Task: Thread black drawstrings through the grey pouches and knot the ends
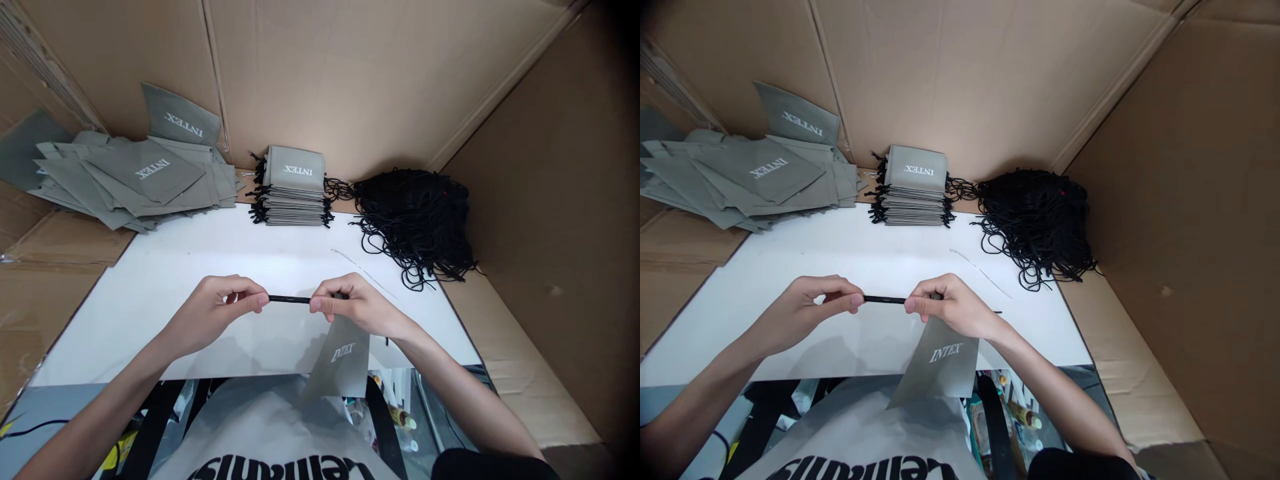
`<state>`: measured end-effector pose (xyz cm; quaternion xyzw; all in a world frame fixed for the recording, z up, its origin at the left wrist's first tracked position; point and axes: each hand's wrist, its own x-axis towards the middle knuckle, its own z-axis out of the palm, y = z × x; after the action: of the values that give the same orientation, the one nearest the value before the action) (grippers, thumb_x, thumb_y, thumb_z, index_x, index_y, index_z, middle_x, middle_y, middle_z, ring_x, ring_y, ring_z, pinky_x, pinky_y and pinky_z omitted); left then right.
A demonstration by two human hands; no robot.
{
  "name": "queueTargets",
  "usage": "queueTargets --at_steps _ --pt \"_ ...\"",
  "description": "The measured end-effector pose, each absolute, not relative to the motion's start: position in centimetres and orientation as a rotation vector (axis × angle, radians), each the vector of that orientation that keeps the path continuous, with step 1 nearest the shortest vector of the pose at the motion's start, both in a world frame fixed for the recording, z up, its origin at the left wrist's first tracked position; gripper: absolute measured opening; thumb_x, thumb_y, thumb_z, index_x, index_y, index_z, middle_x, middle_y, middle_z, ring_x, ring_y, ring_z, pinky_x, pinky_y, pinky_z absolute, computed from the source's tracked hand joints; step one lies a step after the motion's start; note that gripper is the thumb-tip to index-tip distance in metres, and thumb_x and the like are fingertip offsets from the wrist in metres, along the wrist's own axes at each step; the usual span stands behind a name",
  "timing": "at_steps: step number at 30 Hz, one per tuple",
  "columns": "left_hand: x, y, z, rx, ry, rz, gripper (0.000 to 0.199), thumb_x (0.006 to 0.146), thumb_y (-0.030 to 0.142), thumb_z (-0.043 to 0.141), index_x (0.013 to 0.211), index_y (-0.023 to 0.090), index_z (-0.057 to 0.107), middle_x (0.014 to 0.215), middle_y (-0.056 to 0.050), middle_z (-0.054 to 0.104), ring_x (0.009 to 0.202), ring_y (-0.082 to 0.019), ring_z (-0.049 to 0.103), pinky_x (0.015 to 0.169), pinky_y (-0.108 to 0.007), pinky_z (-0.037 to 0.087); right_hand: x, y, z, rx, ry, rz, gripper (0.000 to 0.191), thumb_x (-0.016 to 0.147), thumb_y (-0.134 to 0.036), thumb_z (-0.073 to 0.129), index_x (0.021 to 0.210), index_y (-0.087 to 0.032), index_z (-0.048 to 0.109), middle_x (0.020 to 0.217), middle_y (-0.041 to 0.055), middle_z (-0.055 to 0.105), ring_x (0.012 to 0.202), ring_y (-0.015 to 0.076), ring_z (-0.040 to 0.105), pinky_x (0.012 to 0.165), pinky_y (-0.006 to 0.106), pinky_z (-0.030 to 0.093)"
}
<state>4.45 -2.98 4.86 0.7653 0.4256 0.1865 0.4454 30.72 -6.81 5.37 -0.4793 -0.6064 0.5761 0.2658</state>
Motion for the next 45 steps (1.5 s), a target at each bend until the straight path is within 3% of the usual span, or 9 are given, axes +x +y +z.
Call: queueTargets --at_steps 6,10,15,21,26,29,32,35,45 --pt "4.7 -3.0 4.8 2.283 1.115 0.999 0.024 0.095 0.036 0.059 0.112 0.027 0.072 0.115 -0.003 0.072 0.109 -0.023 0.061 0.094 -0.037 0.048 30.3 -6.7 5.4 -1.289 -1.705 1.509 0.033 0.087 -0.044 0.067 0.072 -0.015 0.070 0.061 -0.0021 0.059 0.055 0.0090 0.042 0.052 0.024 0.030" --pt "5.8 -3.8 4.8 2.608 0.871 1.073 0.022 0.092 0.027 0.064 0.113 0.028 0.071 0.108 0.000 0.076 0.108 -0.023 0.066 0.098 -0.040 0.049 29.8 -6.7 5.6 -1.264 -1.772 1.482 0.031 0.090 -0.043 0.065 0.077 -0.015 0.072 0.062 -0.0018 0.061 0.056 0.0096 0.045 0.054 0.024 0.033" --pt "7.2 -4.2 4.4 2.618 0.693 0.883 0.024 0.098 0.021 0.051 0.109 0.025 0.072 0.101 -0.001 0.077 0.098 -0.019 0.071 0.104 -0.045 0.049 29.4 -6.9 6.1 -1.237 -1.834 1.403 0.030 0.092 -0.042 0.062 0.080 -0.016 0.072 0.066 -0.0010 0.064 0.060 0.0109 0.052 0.058 0.024 0.038" --pt "7.7 -4.5 5.2 2.529 0.792 0.571 0.027 0.100 0.024 0.044 0.096 0.019 0.070 0.090 -0.002 0.074 0.085 -0.018 0.067 0.107 -0.046 0.044 29.1 -7.5 6.4 -1.340 -2.108 0.965 0.023 0.098 -0.031 0.056 0.086 -0.020 0.072 0.074 -0.0001 0.069 0.072 0.0143 0.060 0.070 0.026 0.041" --pt "7.6 -3.8 5.4 2.194 0.808 0.400 0.025 0.100 0.032 0.044 0.095 0.022 0.066 0.102 -0.004 0.068 0.114 -0.024 0.056 0.104 -0.043 0.043 28.8 -8.0 5.7 -1.347 -2.308 0.378 0.020 0.099 -0.027 0.054 0.093 -0.019 0.071 0.076 0.0026 0.072 0.069 0.0168 0.058 0.067 0.029 0.036" --pt "7.4 -3.3 5.0 1.826 0.741 0.424 0.023 0.096 0.037 0.052 0.087 0.023 0.068 0.109 -0.003 0.066 0.118 -0.022 0.054 0.105 -0.038 0.041 28.9 -8.3 5.1 -1.243 -2.350 0.034 0.020 0.101 -0.025 0.050 0.094 -0.018 0.068 0.072 0.0026 0.071 0.064 0.0158 0.056 0.062 0.030 0.033" --pt "7.5 -3.7 4.4 1.358 0.735 0.490 0.021 0.092 0.039 0.059 0.085 0.023 0.071 0.116 -0.003 0.064 0.113 -0.021 0.058 0.101 -0.035 0.044 28.9 -8.5 4.9 -1.010 -2.367 -0.314 0.016 0.099 -0.017 0.052 0.086 -0.020 0.062 0.075 0.0015 0.071 0.060 0.0142 0.051 0.058 0.032 0.030" --pt "8.3 -4.9 3.9 0.911 0.679 0.556 0.020 0.092 0.038 0.061 0.088 0.022 0.071 0.106 -0.004 0.067 0.106 -0.019 0.060 0.099 -0.034 0.046 28.6 -8.5 4.8 -0.866 -2.328 -0.534 0.013 0.096 -0.013 0.054 0.087 -0.020 0.061 0.080 0.0019 0.072 0.059 0.0139 0.049 0.056 0.032 0.030" --pt "11.3 -7.1 4.4 0.049 0.725 0.810 0.008 0.090 0.019 0.067 0.084 0.015 0.072 0.082 0.002 0.067 0.074 -0.006 0.060 0.077 -0.021 0.049 27.0 -7.2 2.8 -0.810 -2.065 -0.585 0.013 0.094 -0.009 0.053 0.101 -0.015 0.063 0.076 0.0007 0.073 0.058 0.0110 0.055 0.052 0.030 0.034"
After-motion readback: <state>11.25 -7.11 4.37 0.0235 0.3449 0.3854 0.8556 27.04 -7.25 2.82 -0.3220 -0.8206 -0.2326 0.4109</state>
